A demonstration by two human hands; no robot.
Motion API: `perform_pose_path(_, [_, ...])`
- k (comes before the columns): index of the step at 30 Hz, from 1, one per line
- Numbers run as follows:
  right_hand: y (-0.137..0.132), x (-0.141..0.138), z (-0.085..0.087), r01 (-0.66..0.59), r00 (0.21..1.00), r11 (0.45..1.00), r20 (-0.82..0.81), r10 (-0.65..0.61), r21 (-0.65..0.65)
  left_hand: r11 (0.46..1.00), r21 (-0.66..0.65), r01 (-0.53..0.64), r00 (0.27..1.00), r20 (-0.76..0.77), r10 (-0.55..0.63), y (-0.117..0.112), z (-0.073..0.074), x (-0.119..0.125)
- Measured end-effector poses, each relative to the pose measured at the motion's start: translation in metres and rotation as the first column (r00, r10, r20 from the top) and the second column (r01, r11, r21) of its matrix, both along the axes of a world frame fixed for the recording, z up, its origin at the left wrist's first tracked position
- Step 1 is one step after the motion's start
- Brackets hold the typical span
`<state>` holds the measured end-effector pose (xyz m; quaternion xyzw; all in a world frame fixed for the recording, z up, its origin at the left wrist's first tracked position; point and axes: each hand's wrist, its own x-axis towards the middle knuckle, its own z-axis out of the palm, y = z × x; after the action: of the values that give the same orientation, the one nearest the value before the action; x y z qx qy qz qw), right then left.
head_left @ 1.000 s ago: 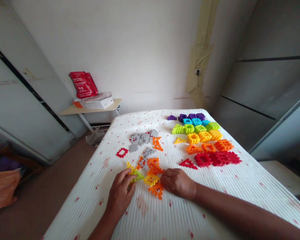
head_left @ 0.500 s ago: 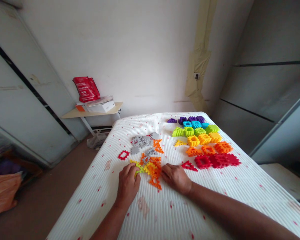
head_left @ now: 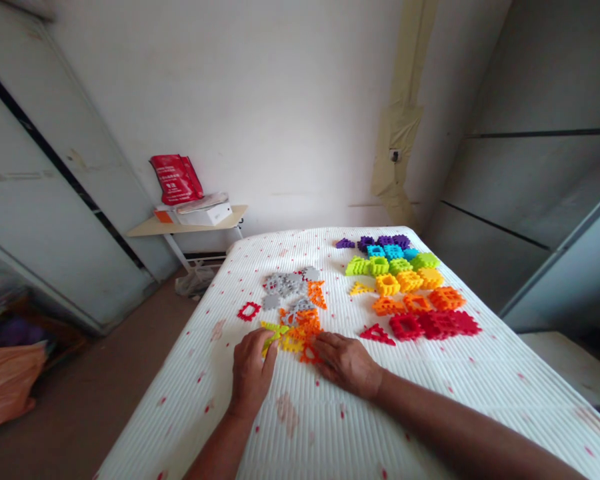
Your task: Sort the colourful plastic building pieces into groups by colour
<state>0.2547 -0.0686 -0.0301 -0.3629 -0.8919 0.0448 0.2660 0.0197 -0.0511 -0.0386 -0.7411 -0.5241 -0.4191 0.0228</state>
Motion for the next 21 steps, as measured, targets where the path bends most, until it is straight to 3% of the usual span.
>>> perform_pose_path(9, [0.0006, 0.0, 0.0025, 0.005, 0.993, 1.0, 0.12, -0.005, 0.007, 1.0, -0.021, 0.018, 0.999, 0.039, -0.018, 0.0008, -0.0005, 0.0003])
perform_pose_path(14, [0.0003, -0.001, 0.0067, 0.021, 0.986, 0.999, 0.162, -0.026, 0.03, 0.997, -0.065, -0.04, 0.999, 0.007, 0.04, 0.0027, -0.0054, -0.0009])
perform_pose_path(21, [0.0041, 0.0009, -0.0005, 0.037, 0.983, 0.997, 0.176, -0.048, 0.063, 0.996, -0.073, -0.06, 0.998, -0.004, 0.06, 0.0043, -0.0061, -0.0017])
